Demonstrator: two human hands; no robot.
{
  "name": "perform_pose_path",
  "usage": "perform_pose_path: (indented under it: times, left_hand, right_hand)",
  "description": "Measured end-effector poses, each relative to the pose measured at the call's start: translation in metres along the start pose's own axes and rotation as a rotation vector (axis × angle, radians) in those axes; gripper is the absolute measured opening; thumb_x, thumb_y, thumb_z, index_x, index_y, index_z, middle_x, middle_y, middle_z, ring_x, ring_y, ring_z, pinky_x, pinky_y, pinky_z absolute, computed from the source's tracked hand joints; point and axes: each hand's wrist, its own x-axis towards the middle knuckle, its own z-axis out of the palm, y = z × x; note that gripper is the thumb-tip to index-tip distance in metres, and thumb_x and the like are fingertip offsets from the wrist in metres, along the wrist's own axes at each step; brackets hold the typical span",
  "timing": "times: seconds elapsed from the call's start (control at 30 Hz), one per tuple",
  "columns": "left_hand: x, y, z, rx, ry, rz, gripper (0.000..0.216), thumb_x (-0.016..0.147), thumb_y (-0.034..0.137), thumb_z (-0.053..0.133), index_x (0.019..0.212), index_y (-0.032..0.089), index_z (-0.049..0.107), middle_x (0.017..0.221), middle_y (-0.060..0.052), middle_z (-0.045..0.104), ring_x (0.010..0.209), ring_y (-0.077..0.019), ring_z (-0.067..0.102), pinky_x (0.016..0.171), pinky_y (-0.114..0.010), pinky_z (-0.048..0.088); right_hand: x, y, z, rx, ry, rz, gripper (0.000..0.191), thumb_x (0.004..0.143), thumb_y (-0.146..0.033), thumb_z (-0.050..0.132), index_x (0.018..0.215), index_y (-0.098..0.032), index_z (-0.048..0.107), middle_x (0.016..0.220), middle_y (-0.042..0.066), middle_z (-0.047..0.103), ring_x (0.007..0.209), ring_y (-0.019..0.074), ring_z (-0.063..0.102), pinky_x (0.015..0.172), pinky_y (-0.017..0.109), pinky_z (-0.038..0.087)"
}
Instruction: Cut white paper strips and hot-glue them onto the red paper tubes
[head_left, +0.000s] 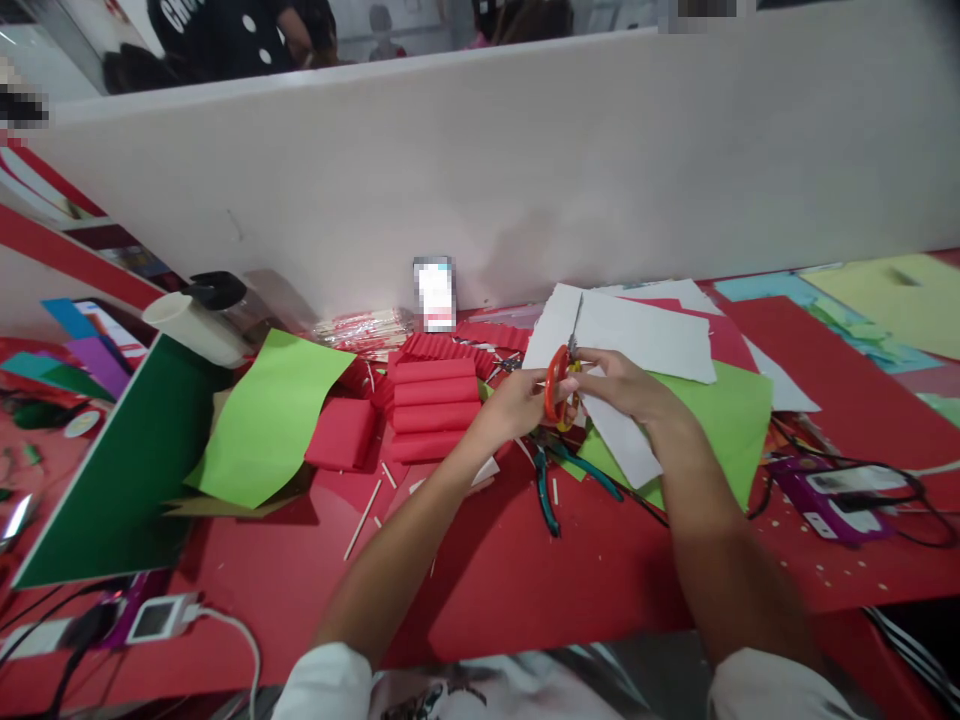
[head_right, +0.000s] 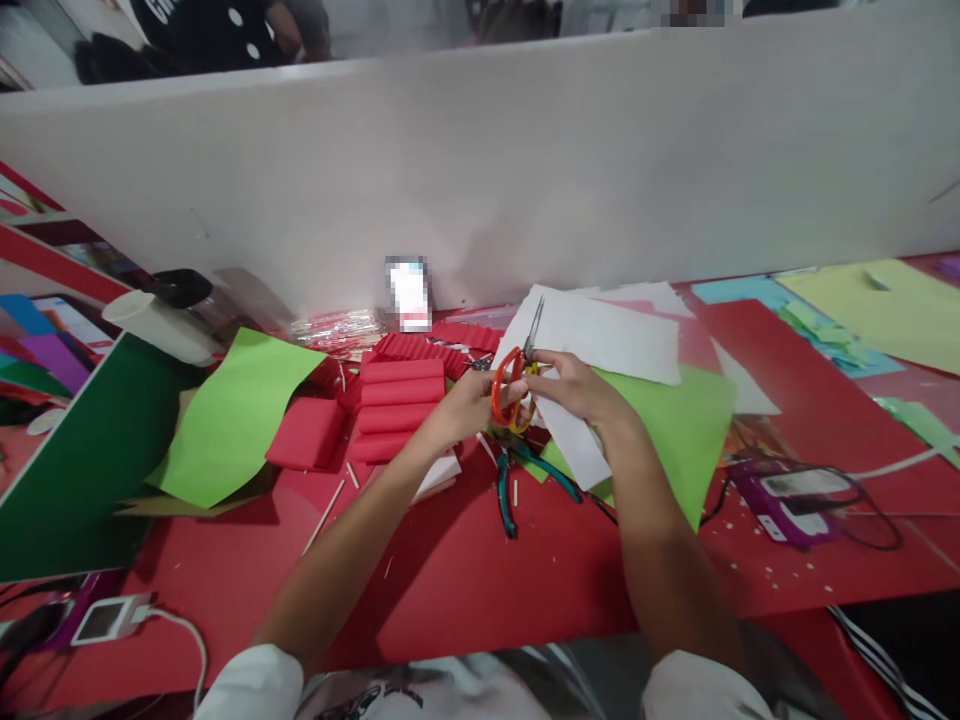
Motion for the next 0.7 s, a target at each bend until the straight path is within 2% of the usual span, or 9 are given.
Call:
perform_pose_path:
  times: [0.1, 0.2, 0.27, 0.37, 0.47, 0.57, 0.63, 0.7]
  left_hand:
    - [0.004, -0.013, 0.005, 0.124, 0.053, 0.017, 0.047, 0.094, 0.059, 0.067, 0.108, 0.014, 0.069, 0.087, -0.009, 0.073, 0.079, -0.0204, 0.07, 0.078, -0.033, 0.056]
    - [-0.002, -0.017, 0.009, 0.31, 0.11, 0.021, 0.032, 0.097, 0.045, 0.065, 0.116, 0.018, 0.065, 0.097, -0.01, 0.075, 0.091, -0.0234, 0.071, 0.087, -0.036, 0.056]
    - [-0.008, -0.015, 0.008, 0.437, 0.136, 0.003, 0.029, 0.097, 0.036, 0.063, 0.121, 0.019, 0.062, 0.103, -0.011, 0.075, 0.097, -0.0261, 0.072, 0.09, -0.038, 0.055]
    - [-0.023, -0.003, -0.001, 0.629, 0.18, -0.049, 0.031, 0.095, 0.027, 0.062, 0.125, 0.02, 0.058, 0.107, -0.014, 0.075, 0.102, -0.0303, 0.072, 0.091, -0.04, 0.054]
    - [-0.043, 0.015, -0.027, 0.787, 0.185, -0.068, 0.026, 0.098, 0.027, 0.057, 0.123, 0.022, 0.058, 0.111, -0.014, 0.075, 0.105, -0.0314, 0.072, 0.09, -0.041, 0.053]
    - [-0.067, 0.034, -0.064, 0.981, 0.144, -0.12, 0.021, 0.1, 0.034, 0.055, 0.115, 0.022, 0.061, 0.119, -0.016, 0.072, 0.108, -0.0334, 0.07, 0.091, -0.044, 0.053]
    - [-0.081, 0.043, -0.089, 1.126, 0.165, -0.217, 0.026, 0.1, 0.039, 0.054, 0.117, 0.02, 0.061, 0.127, -0.019, 0.069, 0.113, -0.0375, 0.068, 0.093, -0.049, 0.051]
    - [-0.093, 0.049, -0.11, 1.268, 0.254, -0.346, 0.03, 0.1, 0.042, 0.053, 0.116, 0.019, 0.061, 0.129, -0.022, 0.067, 0.117, -0.0415, 0.065, 0.093, -0.051, 0.05]
  right_hand:
    - [0.008, 0.004, -0.008, -0.119, 0.047, -0.062, 0.036, 0.077, -0.046, 0.078, 0.103, -0.021, 0.075, 0.088, 0.001, 0.076, 0.085, 0.0231, 0.07, 0.085, 0.036, 0.053]
    - [0.016, 0.002, -0.006, -0.144, 0.001, -0.059, 0.038, 0.08, -0.052, 0.075, 0.101, -0.021, 0.072, 0.084, 0.0, 0.074, 0.084, 0.0223, 0.068, 0.086, 0.035, 0.051]
    - [0.021, 0.0, -0.002, -0.154, -0.02, -0.078, 0.041, 0.078, -0.055, 0.076, 0.098, -0.02, 0.073, 0.086, 0.001, 0.075, 0.085, 0.0227, 0.068, 0.086, 0.035, 0.051]
    - [0.026, 0.001, -0.005, -0.185, 0.024, -0.13, 0.039, 0.075, -0.056, 0.076, 0.09, -0.02, 0.076, 0.095, 0.004, 0.078, 0.093, 0.0258, 0.068, 0.091, 0.037, 0.051]
    - [0.03, 0.004, -0.019, -0.249, 0.062, -0.089, 0.036, 0.081, -0.055, 0.071, 0.089, -0.021, 0.079, 0.098, 0.006, 0.08, 0.096, 0.0287, 0.069, 0.089, 0.039, 0.051]
    - [0.034, 0.006, -0.037, -0.438, 0.093, -0.001, 0.036, 0.085, -0.055, 0.068, 0.087, -0.021, 0.08, 0.095, 0.007, 0.08, 0.092, 0.03, 0.07, 0.082, 0.038, 0.051]
    - [0.038, 0.004, -0.044, -0.526, 0.104, 0.032, 0.036, 0.085, -0.056, 0.068, 0.086, -0.023, 0.08, 0.096, 0.007, 0.08, 0.09, 0.0296, 0.07, 0.08, 0.038, 0.05]
    - [0.043, 0.002, -0.047, -0.573, 0.109, 0.062, 0.036, 0.084, -0.058, 0.069, 0.086, -0.023, 0.079, 0.095, 0.007, 0.079, 0.085, 0.028, 0.068, 0.076, 0.037, 0.049]
